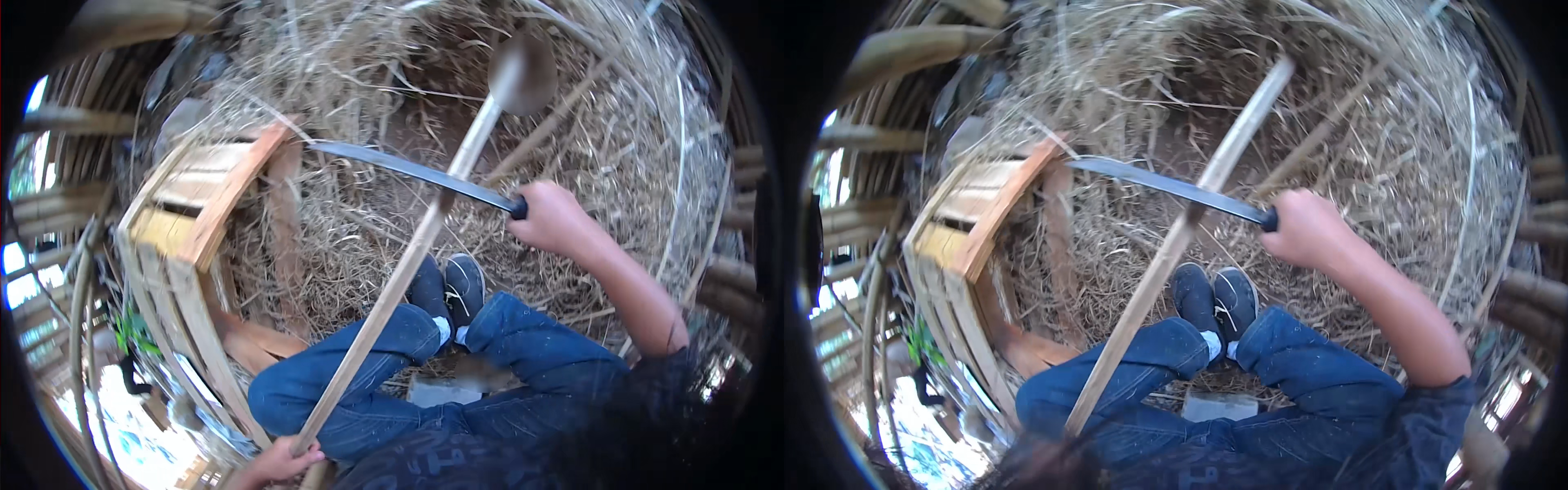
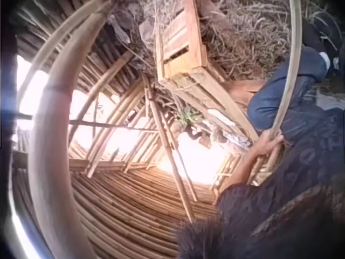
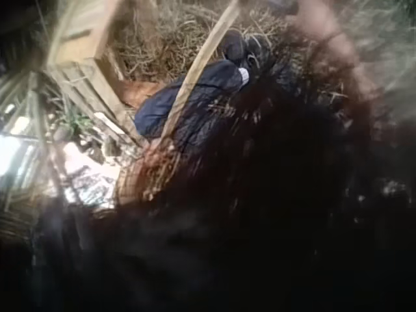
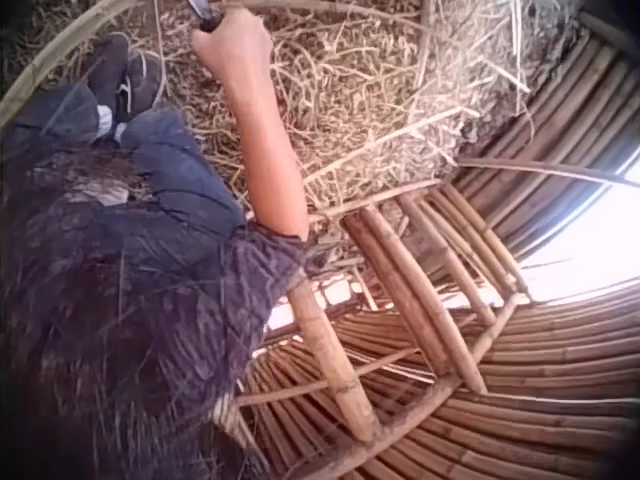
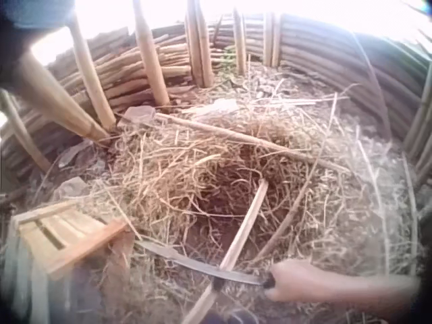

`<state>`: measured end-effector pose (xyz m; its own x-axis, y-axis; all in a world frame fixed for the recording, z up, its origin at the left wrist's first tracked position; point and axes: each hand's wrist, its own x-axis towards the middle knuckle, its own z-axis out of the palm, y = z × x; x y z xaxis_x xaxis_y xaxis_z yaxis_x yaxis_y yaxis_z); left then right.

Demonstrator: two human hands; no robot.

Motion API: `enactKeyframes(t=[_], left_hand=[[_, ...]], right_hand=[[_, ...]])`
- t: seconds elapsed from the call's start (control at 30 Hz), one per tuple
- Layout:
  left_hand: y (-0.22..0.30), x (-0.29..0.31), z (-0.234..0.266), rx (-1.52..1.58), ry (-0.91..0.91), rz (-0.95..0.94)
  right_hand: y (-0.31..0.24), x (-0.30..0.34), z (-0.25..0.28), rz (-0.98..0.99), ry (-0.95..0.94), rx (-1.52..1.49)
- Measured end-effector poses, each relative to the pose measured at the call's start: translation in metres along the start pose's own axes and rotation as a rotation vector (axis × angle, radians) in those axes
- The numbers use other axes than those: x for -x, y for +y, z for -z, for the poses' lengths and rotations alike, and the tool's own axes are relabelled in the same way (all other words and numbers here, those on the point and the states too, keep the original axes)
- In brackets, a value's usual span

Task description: The person shaves a thin strip of bamboo by repeatedly sliding a machete along its length while holding the bamboo strip by hand.

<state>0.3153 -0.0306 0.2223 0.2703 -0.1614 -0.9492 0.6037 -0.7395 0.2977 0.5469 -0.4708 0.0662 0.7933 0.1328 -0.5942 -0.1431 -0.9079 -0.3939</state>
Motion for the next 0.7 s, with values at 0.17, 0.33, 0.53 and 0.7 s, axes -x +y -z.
enactKeyframes(t=[0.17, 0.33, 0.53, 0.7], left_hand=[[-0.065, -0.019, 0.001, 0.175, -0.105, -0.028], [-0.029, -0.005, -0.009, 0.190, -0.053, -0.033], [-0.051, 0.007, -0.045, 0.570, -0.365, -0.311], [-0.074, 0.040, -0.092, 0.933, -0.657, -0.354]], right_hand=[[0.000, 0.027, -0.018, -0.027, 0.005, -0.152], [-0.005, 0.148, -0.029, 0.003, 0.080, -0.290], [-0.036, 0.307, -0.041, -0.054, 0.428, -0.382], [-0.055, 0.397, -0.097, 0.040, 0.419, -0.804]])
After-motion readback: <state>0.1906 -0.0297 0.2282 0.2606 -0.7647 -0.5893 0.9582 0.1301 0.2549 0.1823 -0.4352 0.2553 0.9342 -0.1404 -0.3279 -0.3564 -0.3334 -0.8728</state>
